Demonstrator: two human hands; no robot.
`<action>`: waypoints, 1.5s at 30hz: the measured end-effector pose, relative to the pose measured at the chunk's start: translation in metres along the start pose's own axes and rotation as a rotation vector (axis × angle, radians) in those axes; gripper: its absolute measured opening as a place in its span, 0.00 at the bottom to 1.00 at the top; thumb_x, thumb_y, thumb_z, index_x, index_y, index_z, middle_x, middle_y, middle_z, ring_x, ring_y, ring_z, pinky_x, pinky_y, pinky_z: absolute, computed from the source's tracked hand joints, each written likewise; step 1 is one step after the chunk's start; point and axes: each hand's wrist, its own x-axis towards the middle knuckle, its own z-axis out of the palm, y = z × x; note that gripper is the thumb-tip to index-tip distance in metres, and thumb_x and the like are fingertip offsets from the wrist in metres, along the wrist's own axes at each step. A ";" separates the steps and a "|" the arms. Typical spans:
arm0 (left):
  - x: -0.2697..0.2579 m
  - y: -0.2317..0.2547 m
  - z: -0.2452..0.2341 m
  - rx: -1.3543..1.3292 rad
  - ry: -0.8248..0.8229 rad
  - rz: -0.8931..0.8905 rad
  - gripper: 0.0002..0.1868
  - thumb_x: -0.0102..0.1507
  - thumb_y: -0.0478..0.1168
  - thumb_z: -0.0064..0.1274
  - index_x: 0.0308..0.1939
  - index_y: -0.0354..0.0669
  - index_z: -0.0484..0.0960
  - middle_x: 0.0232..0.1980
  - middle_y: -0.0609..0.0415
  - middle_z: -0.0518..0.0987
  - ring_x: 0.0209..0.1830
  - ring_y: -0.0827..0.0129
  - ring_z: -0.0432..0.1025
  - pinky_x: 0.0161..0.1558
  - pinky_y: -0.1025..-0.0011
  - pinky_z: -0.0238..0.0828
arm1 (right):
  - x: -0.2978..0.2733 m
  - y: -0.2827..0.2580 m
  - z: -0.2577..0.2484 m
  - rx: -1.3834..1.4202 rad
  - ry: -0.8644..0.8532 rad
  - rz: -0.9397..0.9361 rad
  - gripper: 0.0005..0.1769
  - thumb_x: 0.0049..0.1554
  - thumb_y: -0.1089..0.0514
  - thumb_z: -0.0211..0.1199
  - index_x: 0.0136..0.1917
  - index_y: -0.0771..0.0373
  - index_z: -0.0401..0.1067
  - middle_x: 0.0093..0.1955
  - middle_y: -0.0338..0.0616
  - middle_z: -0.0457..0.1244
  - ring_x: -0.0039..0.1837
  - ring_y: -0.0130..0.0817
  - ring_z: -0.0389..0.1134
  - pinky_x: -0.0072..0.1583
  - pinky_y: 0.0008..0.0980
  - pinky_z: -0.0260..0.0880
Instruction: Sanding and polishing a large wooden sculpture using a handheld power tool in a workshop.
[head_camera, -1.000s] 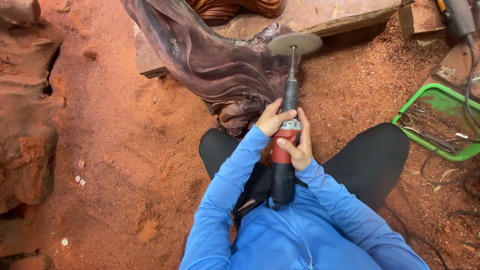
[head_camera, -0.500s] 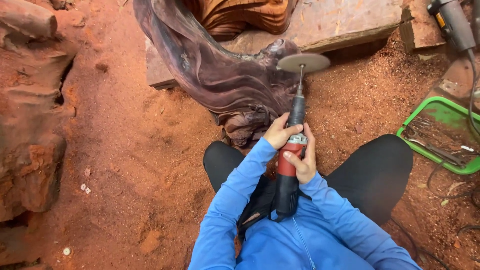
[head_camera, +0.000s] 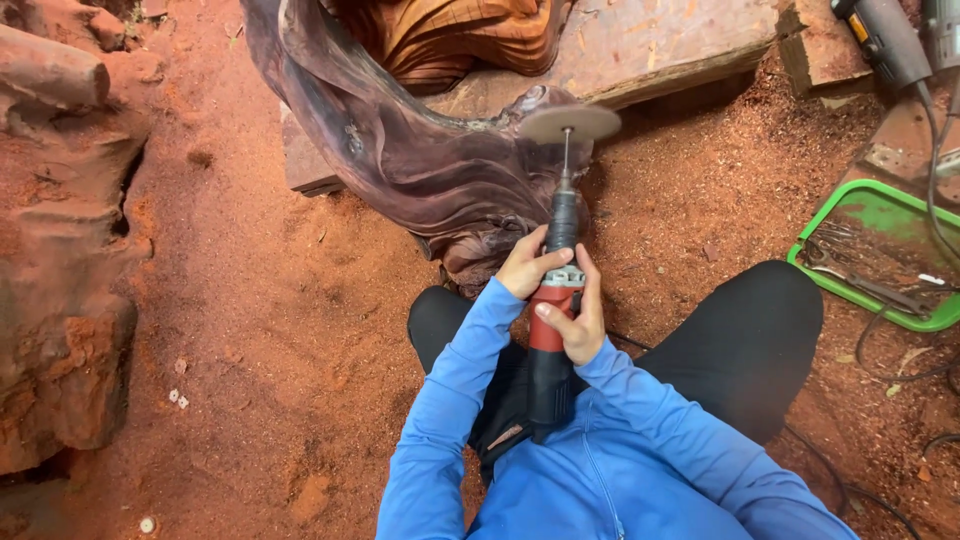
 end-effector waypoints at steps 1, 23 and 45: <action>0.000 -0.001 -0.004 0.003 -0.001 0.003 0.21 0.59 0.40 0.67 0.55 0.44 0.82 0.41 0.49 0.81 0.41 0.67 0.76 0.42 0.63 0.78 | 0.001 -0.002 0.005 0.001 -0.001 -0.004 0.60 0.52 0.61 0.70 0.85 0.55 0.34 0.49 0.69 0.67 0.36 0.54 0.75 0.35 0.47 0.82; 0.036 0.012 0.043 0.242 -0.025 -0.113 0.24 0.58 0.48 0.67 0.55 0.44 0.82 0.45 0.43 0.82 0.48 0.55 0.77 0.51 0.56 0.74 | 0.013 0.005 -0.035 0.089 0.090 0.009 0.59 0.54 0.60 0.68 0.85 0.49 0.33 0.57 0.72 0.63 0.36 0.58 0.74 0.35 0.51 0.82; 0.021 0.036 0.055 0.360 0.011 -0.241 0.26 0.57 0.53 0.64 0.56 0.49 0.81 0.49 0.41 0.83 0.56 0.49 0.77 0.57 0.55 0.73 | 0.007 -0.010 -0.032 0.120 0.030 0.017 0.56 0.56 0.60 0.65 0.85 0.51 0.33 0.50 0.70 0.66 0.37 0.59 0.74 0.34 0.53 0.82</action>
